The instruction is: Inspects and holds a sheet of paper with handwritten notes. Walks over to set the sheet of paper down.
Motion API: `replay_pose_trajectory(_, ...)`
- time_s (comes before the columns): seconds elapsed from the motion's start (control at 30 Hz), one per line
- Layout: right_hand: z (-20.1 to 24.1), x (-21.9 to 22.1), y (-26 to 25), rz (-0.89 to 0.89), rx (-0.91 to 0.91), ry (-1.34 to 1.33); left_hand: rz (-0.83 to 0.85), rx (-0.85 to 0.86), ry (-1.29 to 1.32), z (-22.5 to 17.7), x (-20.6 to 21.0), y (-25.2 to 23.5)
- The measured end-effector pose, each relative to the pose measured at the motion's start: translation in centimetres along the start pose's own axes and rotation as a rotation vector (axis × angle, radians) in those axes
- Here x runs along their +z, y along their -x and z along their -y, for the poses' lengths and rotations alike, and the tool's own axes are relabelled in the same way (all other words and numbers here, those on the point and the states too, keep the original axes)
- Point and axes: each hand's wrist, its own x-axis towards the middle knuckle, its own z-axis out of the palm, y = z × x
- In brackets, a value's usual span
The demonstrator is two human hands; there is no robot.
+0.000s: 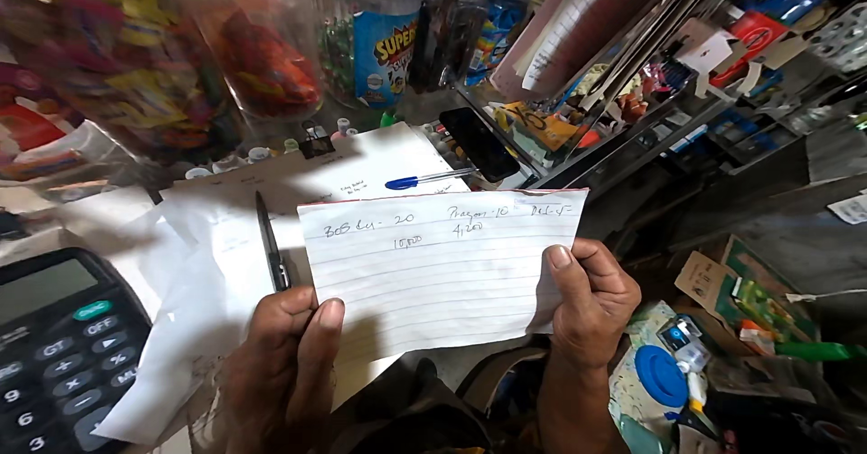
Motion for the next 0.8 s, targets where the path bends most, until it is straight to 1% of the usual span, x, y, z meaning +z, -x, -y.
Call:
replay_pose_trajectory(0.27, 0.01, -0.16, 0.04, -0.004, 0.000, -0.007, 0.004, -0.024, 0.013, -0.28, 0.09, -0.05)
replay_pose_trajectory(0.8, -0.01, -0.28, 0.15, -0.006, 0.000, -0.001, 0.033, -0.004, -0.014, 0.13, -0.10, 0.00)
